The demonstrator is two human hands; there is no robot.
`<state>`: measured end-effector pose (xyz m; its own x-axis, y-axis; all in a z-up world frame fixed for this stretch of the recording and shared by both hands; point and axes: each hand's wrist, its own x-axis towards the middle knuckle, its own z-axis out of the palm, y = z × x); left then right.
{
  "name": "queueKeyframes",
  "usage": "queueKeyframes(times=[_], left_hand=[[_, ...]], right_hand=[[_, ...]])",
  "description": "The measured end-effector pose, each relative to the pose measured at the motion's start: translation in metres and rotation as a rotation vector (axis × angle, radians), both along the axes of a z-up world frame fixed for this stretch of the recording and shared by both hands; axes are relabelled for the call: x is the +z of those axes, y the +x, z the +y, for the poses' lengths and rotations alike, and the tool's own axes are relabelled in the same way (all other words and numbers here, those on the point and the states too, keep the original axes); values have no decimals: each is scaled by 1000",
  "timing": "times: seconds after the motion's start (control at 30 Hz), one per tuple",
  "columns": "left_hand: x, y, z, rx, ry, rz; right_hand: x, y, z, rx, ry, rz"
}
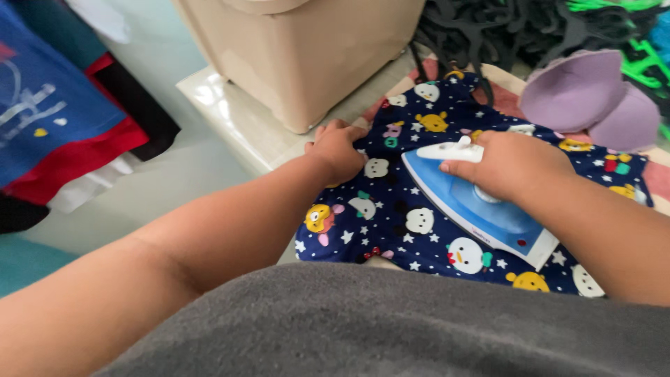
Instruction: The person irons a dark blue children's shirt with a cartoon pattern on a striped cloth. They repeatedly smooth the fabric with their hands, reposition the shirt, and use a blue and white iron to press different sections including the sleeves and body.
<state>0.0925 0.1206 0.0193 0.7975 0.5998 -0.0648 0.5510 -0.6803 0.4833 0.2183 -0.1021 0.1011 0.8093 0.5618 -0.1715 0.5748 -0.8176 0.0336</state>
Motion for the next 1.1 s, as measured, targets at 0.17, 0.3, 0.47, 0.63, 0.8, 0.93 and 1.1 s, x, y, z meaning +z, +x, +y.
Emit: queueKeyframes(times=[0.17,0.3,0.47,0.63,0.8,0.93,1.1], left_hand=[[-12,-31,6,258,-107,-100],[-32,-45,12,272,-203,-141],[-44,-51,12,299,-255,-94],[-36,-61,5,301,-342,-89],[-11,-68,-2,441,-589,-51],[-4,-68,-2,411,-608,-43],[-25,-52,19,353,-551,32]], right_hand=[[-9,11,15,45,-9,-3],[-14,19,7,116,13,24],[-16,6,-34,74,-45,103],[-7,-18,-70,-16,-99,93],[0,-28,-71,-21,-120,107],[-1,-28,-50,55,-90,83],[-3,-30,-15,134,-49,53]])
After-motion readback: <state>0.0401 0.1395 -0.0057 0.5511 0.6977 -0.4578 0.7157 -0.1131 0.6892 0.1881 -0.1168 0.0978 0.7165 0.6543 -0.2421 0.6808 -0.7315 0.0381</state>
